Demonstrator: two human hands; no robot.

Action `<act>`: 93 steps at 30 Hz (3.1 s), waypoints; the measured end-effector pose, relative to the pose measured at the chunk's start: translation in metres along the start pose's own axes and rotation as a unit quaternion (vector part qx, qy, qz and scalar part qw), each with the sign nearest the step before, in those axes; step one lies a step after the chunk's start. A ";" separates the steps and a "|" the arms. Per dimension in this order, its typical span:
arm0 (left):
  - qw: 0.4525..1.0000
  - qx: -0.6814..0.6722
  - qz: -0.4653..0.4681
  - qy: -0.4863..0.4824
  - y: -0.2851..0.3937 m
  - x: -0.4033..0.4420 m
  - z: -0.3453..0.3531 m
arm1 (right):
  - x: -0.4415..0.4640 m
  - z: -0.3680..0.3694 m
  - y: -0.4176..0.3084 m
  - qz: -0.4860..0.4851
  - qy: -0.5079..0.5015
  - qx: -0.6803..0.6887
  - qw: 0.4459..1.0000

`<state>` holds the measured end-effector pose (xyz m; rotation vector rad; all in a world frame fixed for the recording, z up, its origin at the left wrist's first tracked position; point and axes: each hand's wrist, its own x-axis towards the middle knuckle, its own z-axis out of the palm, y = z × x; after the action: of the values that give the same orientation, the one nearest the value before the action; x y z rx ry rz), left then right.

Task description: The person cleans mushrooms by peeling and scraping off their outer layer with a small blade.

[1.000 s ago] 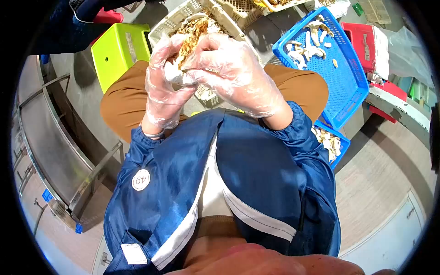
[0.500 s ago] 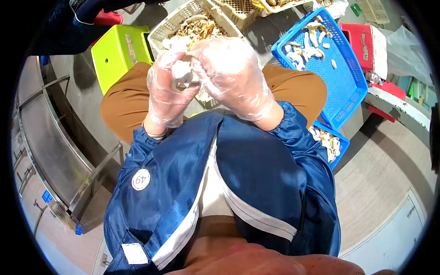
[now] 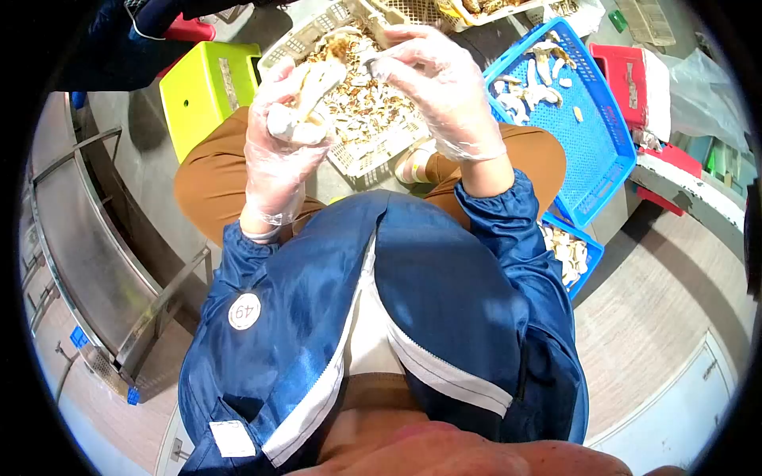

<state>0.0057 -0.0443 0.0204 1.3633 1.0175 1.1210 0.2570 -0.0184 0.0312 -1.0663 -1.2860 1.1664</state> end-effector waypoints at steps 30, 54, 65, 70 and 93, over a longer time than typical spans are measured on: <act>0.948 -0.269 -0.168 0.015 0.016 -0.002 0.008 | -0.010 0.017 -0.025 -0.143 -0.111 -0.089 0.979; 0.943 -0.278 -0.176 0.047 0.015 -0.002 0.013 | -0.011 0.020 -0.018 -0.092 -0.078 -0.089 0.989; 0.962 -0.203 -0.176 0.038 0.003 -0.006 0.006 | -0.011 0.025 -0.007 -0.133 -0.012 -0.178 0.975; 0.941 -0.271 -0.194 0.050 0.005 -0.006 0.006 | -0.006 0.014 0.001 -0.121 0.127 -0.160 0.971; 0.957 -0.198 -0.208 0.027 0.009 -0.011 0.012 | -0.007 0.025 0.018 -0.227 0.104 -0.260 0.933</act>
<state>0.0150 -0.0579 0.0285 0.7578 0.9950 0.9791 0.2322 -0.0241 0.0133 -1.1437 -1.6033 0.3548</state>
